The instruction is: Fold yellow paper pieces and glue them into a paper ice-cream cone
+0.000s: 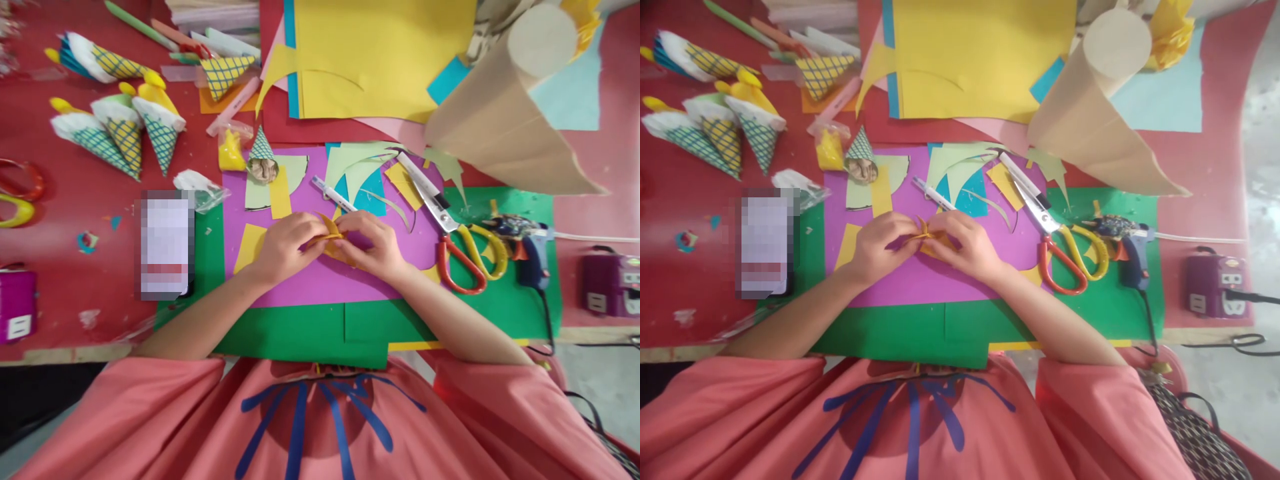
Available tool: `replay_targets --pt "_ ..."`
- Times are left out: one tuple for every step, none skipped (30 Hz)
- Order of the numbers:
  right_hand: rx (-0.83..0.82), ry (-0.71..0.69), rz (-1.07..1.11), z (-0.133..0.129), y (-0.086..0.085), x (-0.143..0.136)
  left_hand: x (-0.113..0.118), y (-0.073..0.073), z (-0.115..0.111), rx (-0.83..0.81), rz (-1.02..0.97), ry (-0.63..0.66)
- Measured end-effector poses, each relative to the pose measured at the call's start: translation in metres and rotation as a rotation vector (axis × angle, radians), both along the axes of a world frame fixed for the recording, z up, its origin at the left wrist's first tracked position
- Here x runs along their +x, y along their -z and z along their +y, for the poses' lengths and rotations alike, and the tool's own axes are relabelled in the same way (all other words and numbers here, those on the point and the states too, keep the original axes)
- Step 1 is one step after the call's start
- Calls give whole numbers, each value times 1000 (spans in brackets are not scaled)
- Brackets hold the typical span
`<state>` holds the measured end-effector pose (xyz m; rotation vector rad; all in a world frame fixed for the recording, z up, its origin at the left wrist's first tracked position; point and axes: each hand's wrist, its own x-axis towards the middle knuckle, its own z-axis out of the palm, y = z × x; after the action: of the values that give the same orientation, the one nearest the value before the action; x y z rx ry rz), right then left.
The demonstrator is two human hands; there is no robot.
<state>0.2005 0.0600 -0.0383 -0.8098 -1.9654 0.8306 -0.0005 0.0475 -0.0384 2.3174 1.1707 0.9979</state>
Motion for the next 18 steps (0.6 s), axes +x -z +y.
replay_targets --pt "6 7 1 0 0 0 0 -1 0 32 24 -18" --pt "16 10 4 0 0 0 0 -3 0 59 36 -51" --pt "26 12 9 0 1 0 0 -4 0 71 38 -94" --pt "37 10 13 0 1 0 0 -6 -1 66 26 -140" --pt "48 7 18 0 1 1 0 -8 -1 37 2 -171" --pt "61 0 24 0 0 1 1 -9 -1 -9 -33 -175" --pt "74 -7 31 1 0 1 1 -10 -1 -68 -78 -153" --pt "85 -14 38 1 0 1 1 -10 -1 -131 -125 -113" --pt "95 -17 41 1 0 1 1 -10 -1 -179 -171 -66" --pt "102 -16 43 1 0 1 0 -10 -1 -207 -207 -24" --pt "103 -11 42 2 0 1 0 -10 0 -220 -227 4" --pt "101 -6 40 2 0 0 -1 -10 0 -219 -228 23" --pt "99 1 41 2 1 0 -2 -10 0 -212 -216 41" --pt "99 6 42 1 1 0 -2 -11 1 -206 -201 57" --pt "100 9 43 1 1 0 -3 -11 1 -209 -192 71" --pt "100 10 43 1 1 0 -4 -12 1 -221 -195 83" --pt "100 12 44 1 1 0 -4 -13 1 -233 -213 95" --pt "96 13 42 1 1 0 -4 -14 1 -248 -237 105"
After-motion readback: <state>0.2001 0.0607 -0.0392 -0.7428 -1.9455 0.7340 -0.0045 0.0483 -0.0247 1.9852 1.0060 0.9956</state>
